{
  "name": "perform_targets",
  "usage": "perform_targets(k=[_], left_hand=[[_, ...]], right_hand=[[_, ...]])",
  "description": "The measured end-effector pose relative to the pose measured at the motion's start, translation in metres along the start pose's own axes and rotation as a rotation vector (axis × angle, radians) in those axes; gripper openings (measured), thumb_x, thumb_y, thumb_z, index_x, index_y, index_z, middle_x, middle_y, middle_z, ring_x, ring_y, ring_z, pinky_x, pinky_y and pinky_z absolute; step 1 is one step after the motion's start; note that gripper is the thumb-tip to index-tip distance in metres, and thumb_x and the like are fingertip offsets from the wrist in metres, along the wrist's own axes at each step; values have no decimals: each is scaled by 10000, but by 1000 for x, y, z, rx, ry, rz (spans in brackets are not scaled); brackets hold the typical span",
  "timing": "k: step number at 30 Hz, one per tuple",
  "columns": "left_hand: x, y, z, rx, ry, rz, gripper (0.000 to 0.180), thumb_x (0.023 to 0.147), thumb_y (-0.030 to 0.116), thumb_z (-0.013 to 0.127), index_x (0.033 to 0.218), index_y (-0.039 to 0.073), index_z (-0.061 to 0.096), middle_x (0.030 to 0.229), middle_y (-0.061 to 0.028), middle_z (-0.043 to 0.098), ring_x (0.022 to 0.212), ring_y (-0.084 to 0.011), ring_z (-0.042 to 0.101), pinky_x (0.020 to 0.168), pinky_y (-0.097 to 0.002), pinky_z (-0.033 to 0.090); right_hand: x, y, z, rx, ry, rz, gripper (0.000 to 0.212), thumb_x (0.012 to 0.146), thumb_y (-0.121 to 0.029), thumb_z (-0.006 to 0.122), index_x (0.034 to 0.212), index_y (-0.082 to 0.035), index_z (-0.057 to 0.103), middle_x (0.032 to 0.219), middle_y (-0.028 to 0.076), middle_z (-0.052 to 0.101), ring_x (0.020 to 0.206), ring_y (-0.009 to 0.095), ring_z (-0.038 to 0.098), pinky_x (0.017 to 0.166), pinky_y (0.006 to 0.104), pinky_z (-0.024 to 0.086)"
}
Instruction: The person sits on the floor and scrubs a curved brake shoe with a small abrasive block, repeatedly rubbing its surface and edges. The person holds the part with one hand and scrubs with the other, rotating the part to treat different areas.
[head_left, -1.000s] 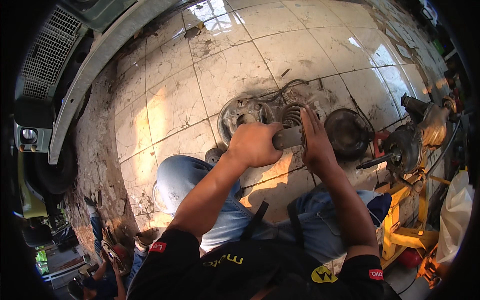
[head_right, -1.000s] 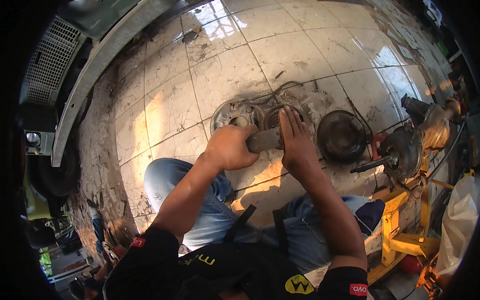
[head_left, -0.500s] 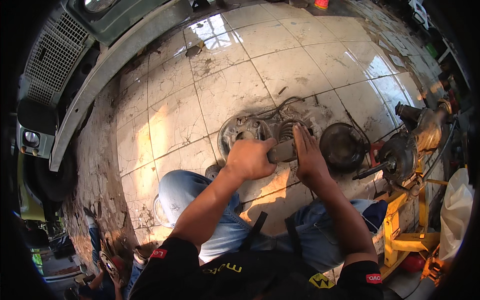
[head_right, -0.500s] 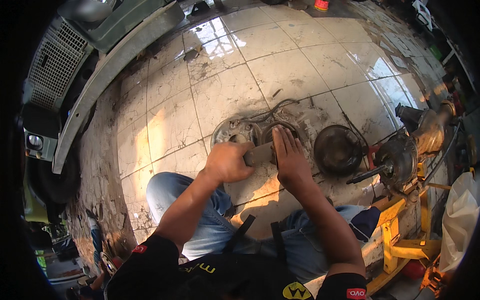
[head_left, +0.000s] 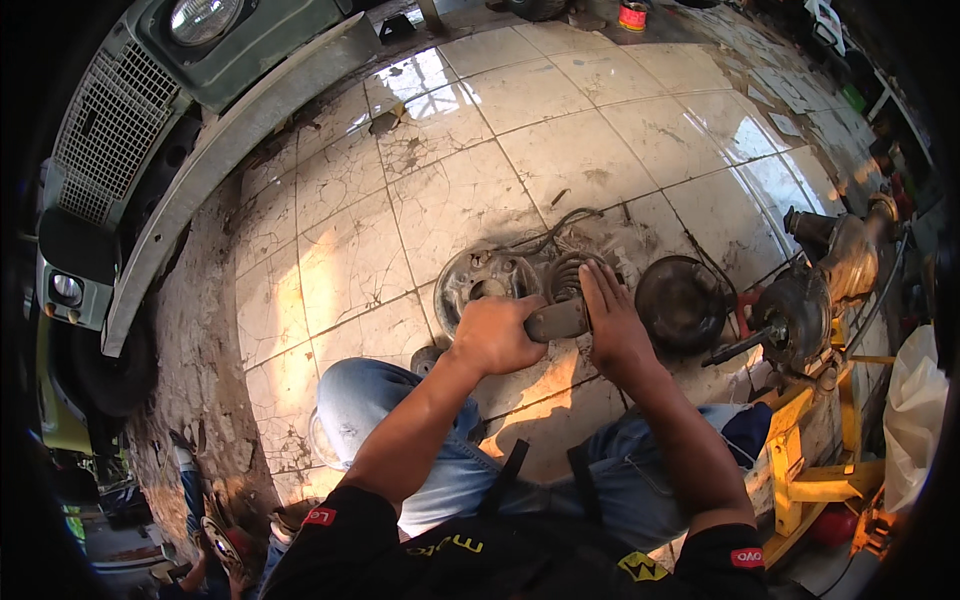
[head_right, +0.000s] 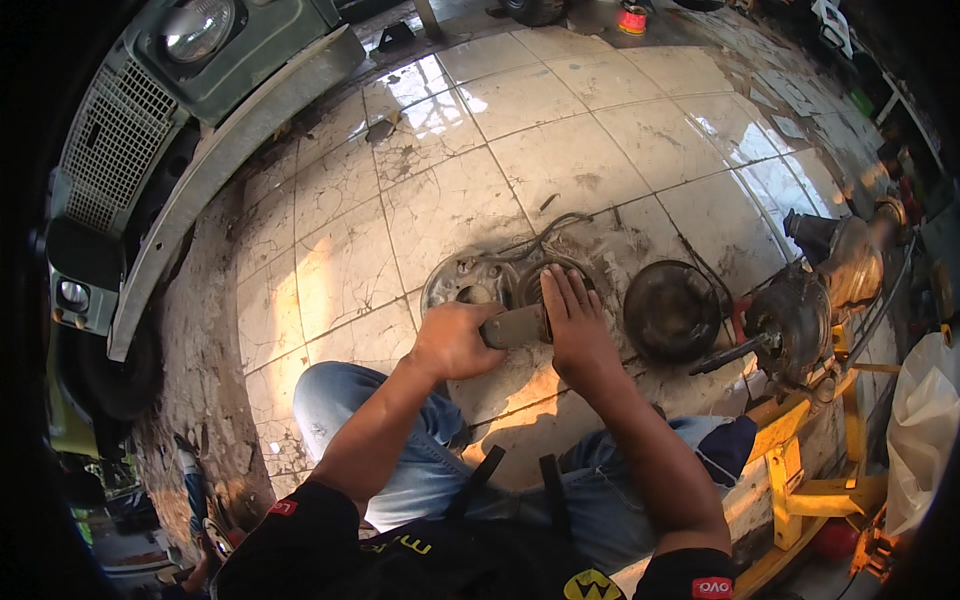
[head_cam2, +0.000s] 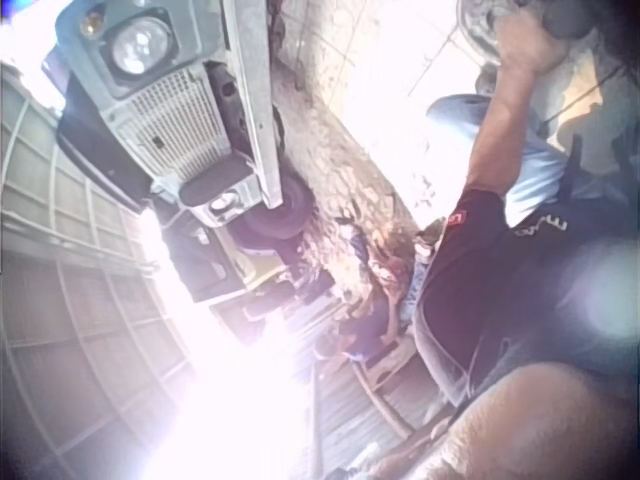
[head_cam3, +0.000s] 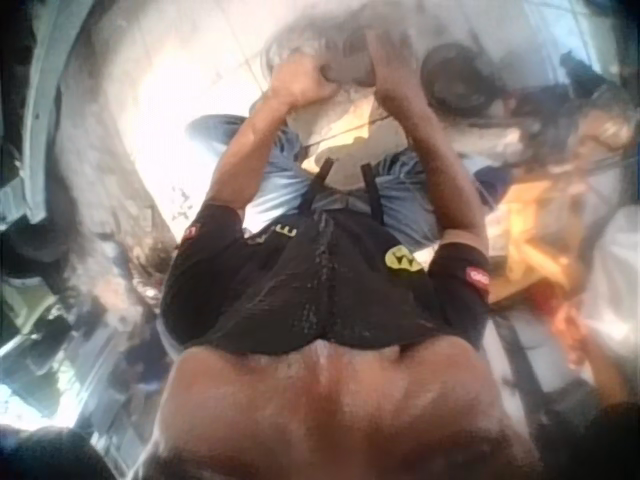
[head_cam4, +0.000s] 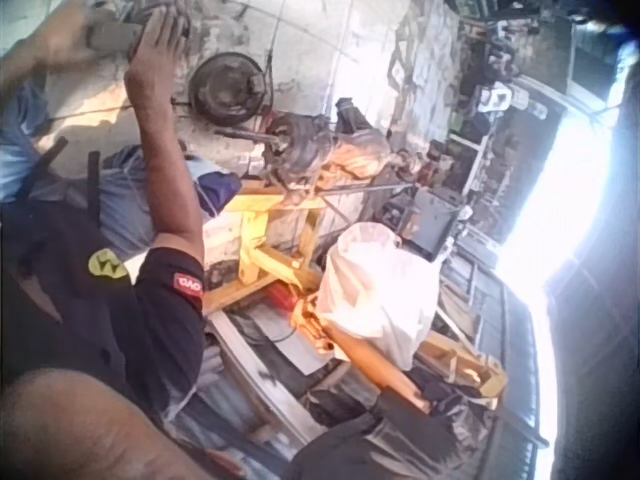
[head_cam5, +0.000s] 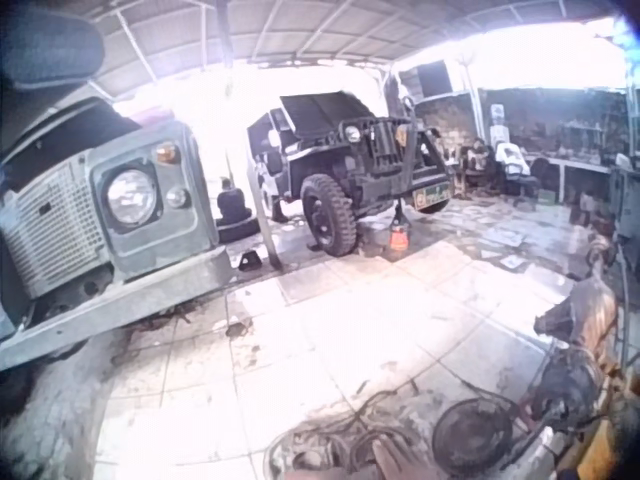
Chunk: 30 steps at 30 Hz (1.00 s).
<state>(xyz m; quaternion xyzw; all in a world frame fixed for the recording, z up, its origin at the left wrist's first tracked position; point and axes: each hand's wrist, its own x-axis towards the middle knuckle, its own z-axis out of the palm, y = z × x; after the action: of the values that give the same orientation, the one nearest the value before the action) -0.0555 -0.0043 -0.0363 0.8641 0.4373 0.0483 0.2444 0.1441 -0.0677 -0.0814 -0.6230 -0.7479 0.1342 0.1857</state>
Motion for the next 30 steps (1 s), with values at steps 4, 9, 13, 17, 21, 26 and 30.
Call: perform_targets(k=[4, 9, 13, 17, 21, 26, 30], left_hand=[[-2, 5, 8, 26, -31, 7, 430, 667, 282, 709, 1073, 144, 683, 881, -151, 705, 871, -340, 676, 788, -438, 543], [3, 6, 4, -70, 2, -29, 435, 672, 278, 700, 1086, 147, 686, 889, -165, 704, 869, -350, 674, 793, -440, 542], [0, 10, 6, -64, -26, -32, 446, 669, 280, 709, 1090, 134, 684, 879, -179, 700, 863, -360, 673, 787, -444, 543], [-2, 6, 5, -114, 6, -96, 444, 678, 277, 703, 1094, 123, 678, 879, -179, 701, 863, -363, 673, 792, -449, 543], [0, 7, 1, -134, -24, -58, 443, 697, 294, 686, 1107, 126, 668, 895, -183, 701, 870, -370, 670, 802, -456, 541], [0, 6, -2, -273, 78, -80, 522, 701, 287, 692, 1182, 92, 640, 911, -208, 697, 876, -380, 669, 813, -453, 538], [1, 12, -4, -245, 58, -129, 598, 701, 283, 695, 1257, 81, 608, 932, -225, 694, 896, -378, 671, 834, -445, 535]], right_hand=[[-1, 14, 8, 50, -28, 27, 751, 824, 48, 455, 1524, -22, 192, 1573, 200, 252, 1459, 400, 221, 1166, 527, 205], [-2, 12, 6, 61, 56, -8, 751, 832, 41, 460, 1529, -42, 193, 1562, 197, 275, 1452, 407, 234, 1161, 529, 212], [1, 19, 10, 105, 59, 25, 751, 835, 37, 484, 1525, -31, 197, 1549, 208, 291, 1444, 414, 246, 1159, 527, 219], [3, 8, 6, 101, 95, -38, 775, 775, 95, 495, 1500, 13, 235, 1511, 257, 321, 1416, 441, 277, 1154, 501, 248], [10, 26, 6, 32, 45, 170, 752, 773, 111, 486, 1486, 29, 264, 1484, 282, 349, 1388, 451, 320, 1140, 487, 278], [10, 19, -3, 63, 261, -9, 761, 803, 50, 518, 1505, 18, 225, 1480, 266, 367, 1387, 435, 328, 1138, 495, 275], [11, 17, 7, 88, 240, -109, 697, 808, 68, 518, 1468, 42, 296, 1403, 327, 423, 1307, 475, 400, 1106, 475, 327]])
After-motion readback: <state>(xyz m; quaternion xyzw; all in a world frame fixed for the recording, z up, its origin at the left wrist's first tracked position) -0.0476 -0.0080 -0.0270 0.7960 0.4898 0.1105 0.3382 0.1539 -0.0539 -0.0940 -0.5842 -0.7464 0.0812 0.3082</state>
